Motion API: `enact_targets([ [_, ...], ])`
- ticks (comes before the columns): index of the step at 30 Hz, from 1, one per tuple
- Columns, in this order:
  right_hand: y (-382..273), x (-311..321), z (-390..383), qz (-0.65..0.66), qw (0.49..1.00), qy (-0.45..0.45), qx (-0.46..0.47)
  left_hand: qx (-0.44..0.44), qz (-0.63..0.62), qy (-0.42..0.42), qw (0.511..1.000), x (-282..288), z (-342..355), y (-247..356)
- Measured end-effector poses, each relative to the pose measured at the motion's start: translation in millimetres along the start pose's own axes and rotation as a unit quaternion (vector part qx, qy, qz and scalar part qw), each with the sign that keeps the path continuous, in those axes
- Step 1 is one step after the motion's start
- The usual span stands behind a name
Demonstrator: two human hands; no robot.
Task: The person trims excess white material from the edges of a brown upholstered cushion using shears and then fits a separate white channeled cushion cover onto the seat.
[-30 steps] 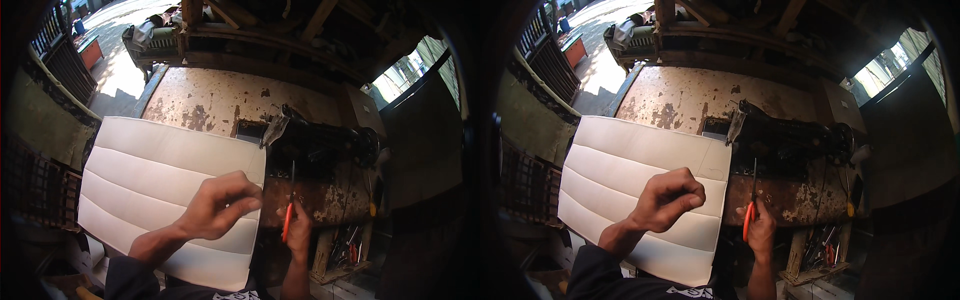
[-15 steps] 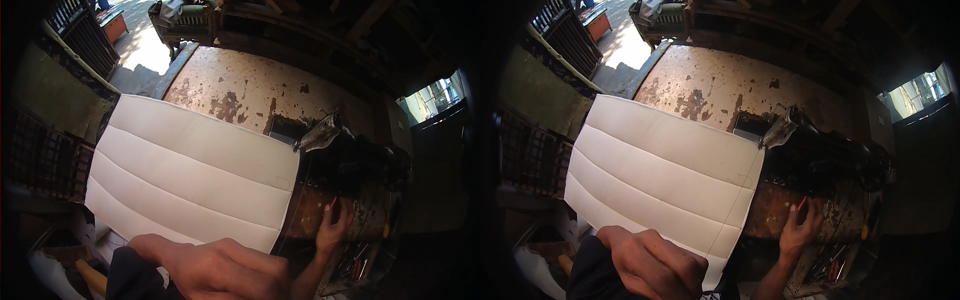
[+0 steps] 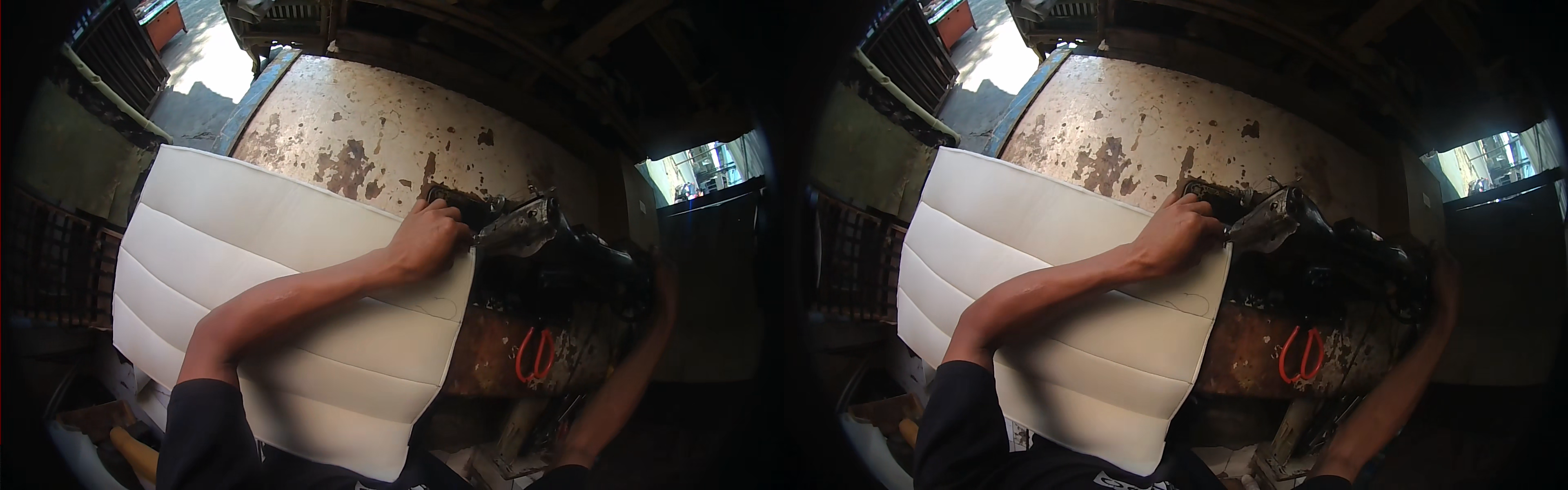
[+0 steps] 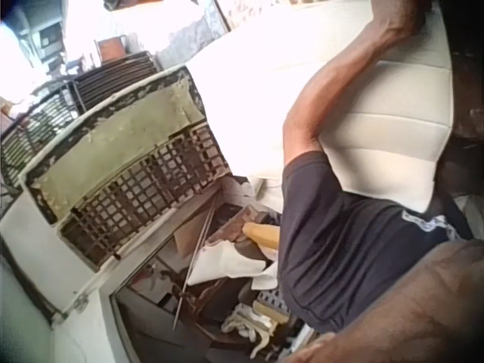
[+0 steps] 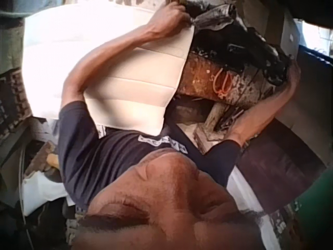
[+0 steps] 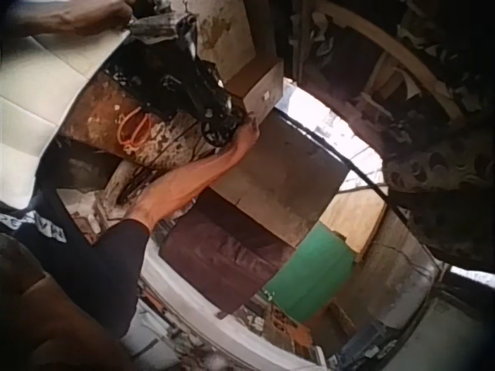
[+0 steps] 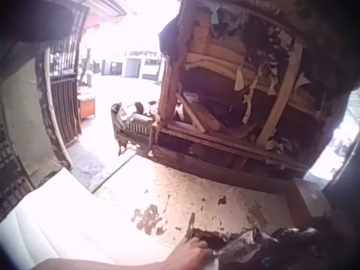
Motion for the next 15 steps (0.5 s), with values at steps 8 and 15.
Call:
enact_targets([
  [8,-13,3,33,-0.281,0.957,0.031,0.069,0.092,-0.037,-0.024,0.995,-12,-3,-14],
  [15,-1,23,38,-0.286,0.957,0.044,0.034,0.09,-0.044,-0.035,0.994,-12,1,-11],
])
Point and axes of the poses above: each hand's wrist, its own z-axis towards the middle knuckle, its own x-axis out of the back of the hand, y = z × x, the point moved 9 cm from there along z, towards the middle knuckle, and after that the axes turned 2 degrees about -x, right-handed, at the moved point
